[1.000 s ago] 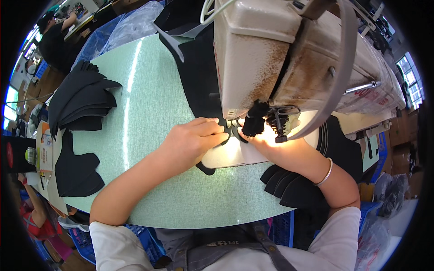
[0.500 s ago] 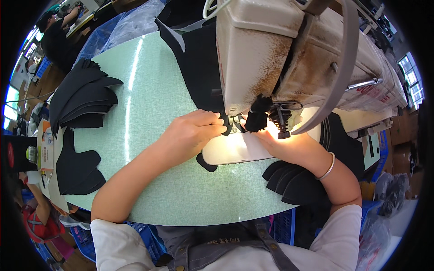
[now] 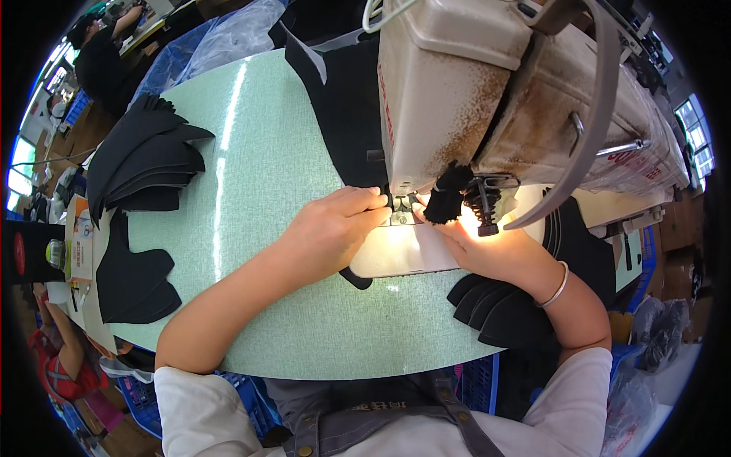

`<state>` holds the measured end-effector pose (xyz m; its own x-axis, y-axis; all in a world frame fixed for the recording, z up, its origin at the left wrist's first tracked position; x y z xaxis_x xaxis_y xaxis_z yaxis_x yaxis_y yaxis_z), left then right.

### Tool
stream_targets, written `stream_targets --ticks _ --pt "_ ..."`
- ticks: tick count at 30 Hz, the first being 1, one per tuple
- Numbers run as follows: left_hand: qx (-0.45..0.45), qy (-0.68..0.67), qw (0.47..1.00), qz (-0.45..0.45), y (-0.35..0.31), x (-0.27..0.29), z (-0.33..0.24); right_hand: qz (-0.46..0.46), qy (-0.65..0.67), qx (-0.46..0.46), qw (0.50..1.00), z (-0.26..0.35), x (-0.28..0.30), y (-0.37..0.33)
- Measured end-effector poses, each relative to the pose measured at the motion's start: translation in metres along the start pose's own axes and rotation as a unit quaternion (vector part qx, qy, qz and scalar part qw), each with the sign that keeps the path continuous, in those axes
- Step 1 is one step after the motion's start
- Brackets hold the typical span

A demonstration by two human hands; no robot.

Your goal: The person sews black fabric pieces together by aligning their edges and feeding them through a sewing machine.

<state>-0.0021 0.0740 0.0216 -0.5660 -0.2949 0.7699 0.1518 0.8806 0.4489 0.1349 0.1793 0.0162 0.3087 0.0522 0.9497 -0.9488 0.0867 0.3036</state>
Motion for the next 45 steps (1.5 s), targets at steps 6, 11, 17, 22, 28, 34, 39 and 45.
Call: stream_targets --ticks 6,11,17,22,28,34,39,45 --pt "0.014 0.035 0.999 -0.015 0.004 0.001 0.004 -0.044 -0.068 0.050 0.995 0.010 -0.003 0.007" --pt "0.052 0.008 0.998 0.035 0.006 0.004 0.005 -0.039 -0.064 0.051 0.996 0.015 0.012 0.012" --pt "0.040 0.004 0.999 -0.017 0.003 0.003 0.004 -0.062 -0.021 0.041 0.997 0.010 0.009 0.008" --pt "0.041 0.010 0.999 0.033 -0.016 0.026 0.000 0.082 -0.060 0.040 0.994 0.017 0.010 0.008" --pt "0.366 0.214 0.903 0.070 -0.151 0.160 0.010 0.241 0.001 -0.040 0.970 0.029 0.068 -0.057" --pt "0.487 0.242 0.838 0.036 -0.280 0.213 0.012 0.283 0.027 -0.231 0.931 0.032 0.092 -0.129" --pt "0.465 0.294 0.835 0.026 -0.285 0.212 0.010 0.226 -0.003 -0.202 0.953 0.042 0.095 -0.123" --pt "0.369 0.354 0.859 -0.024 -0.286 0.210 0.016 0.155 0.029 -0.221 0.963 0.012 0.090 -0.179"
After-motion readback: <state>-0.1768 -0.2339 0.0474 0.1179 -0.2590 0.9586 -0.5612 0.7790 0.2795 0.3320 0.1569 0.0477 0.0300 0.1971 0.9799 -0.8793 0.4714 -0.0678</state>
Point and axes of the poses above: each hand's wrist, its own y-axis towards the middle knuckle, its own x-axis out of the back of the hand, z = x × y, the point moved 7 cm from there along y, towards the middle knuckle, and after that the axes turned 6 degrees about -y, right-handed, at the moved point
